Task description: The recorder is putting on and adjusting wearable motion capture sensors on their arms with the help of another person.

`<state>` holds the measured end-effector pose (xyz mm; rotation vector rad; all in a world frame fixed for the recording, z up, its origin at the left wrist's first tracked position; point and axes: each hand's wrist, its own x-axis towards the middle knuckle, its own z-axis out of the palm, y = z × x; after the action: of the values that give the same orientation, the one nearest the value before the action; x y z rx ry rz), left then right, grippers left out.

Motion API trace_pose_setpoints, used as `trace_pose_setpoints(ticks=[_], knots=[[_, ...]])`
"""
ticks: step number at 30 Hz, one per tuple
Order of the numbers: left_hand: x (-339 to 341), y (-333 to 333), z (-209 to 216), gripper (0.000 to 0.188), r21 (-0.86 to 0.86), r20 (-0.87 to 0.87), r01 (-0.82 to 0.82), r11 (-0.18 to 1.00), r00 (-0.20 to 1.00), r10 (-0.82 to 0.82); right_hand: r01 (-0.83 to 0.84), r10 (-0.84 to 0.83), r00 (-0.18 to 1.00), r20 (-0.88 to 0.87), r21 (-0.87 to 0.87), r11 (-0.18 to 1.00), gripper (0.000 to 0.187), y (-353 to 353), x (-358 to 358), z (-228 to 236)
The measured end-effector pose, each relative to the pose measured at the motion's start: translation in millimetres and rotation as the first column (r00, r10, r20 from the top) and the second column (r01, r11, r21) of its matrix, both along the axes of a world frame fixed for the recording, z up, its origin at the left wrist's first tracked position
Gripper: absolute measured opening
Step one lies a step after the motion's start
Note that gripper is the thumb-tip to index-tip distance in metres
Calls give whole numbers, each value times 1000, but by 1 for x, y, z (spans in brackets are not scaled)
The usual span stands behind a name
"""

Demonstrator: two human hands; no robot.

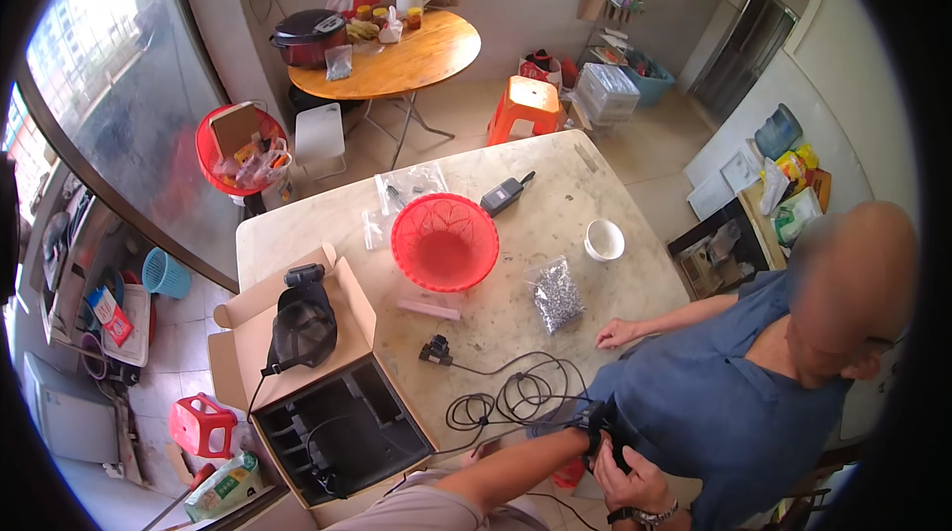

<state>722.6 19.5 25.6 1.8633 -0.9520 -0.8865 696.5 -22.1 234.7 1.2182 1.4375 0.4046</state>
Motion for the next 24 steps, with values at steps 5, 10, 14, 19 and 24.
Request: trace_pose_setpoints(ticks=[5, 10, 14, 19, 24], knots=[[0, 2, -3, 20, 21, 7, 5, 1000, 1000, -6, -14, 14, 1000, 5, 15, 1000, 25, -8, 0, -4], [-3, 3, -8, 20, 43, 2, -9, 999, 1000, 9, -22, 19, 1000, 24, 96, 995, 23, -12, 2, -11], [-5, 1, -8, 20, 47, 12, -8, 999, 1000, 7, -12, 8, 1000, 26, 133, 991, 23, -10, 6, -6], [-3, 2, -7, 20, 49, 29, -22, 999, 999, 21, -31, 31, 1000, 4, 111, 993, 22, -16, 8, -6], [-3, 1, -6, 20, 30, 45, -30, 999, 999, 28, -98, 100, 995, -22, 84, 992, 19, -25, 6, -7]])
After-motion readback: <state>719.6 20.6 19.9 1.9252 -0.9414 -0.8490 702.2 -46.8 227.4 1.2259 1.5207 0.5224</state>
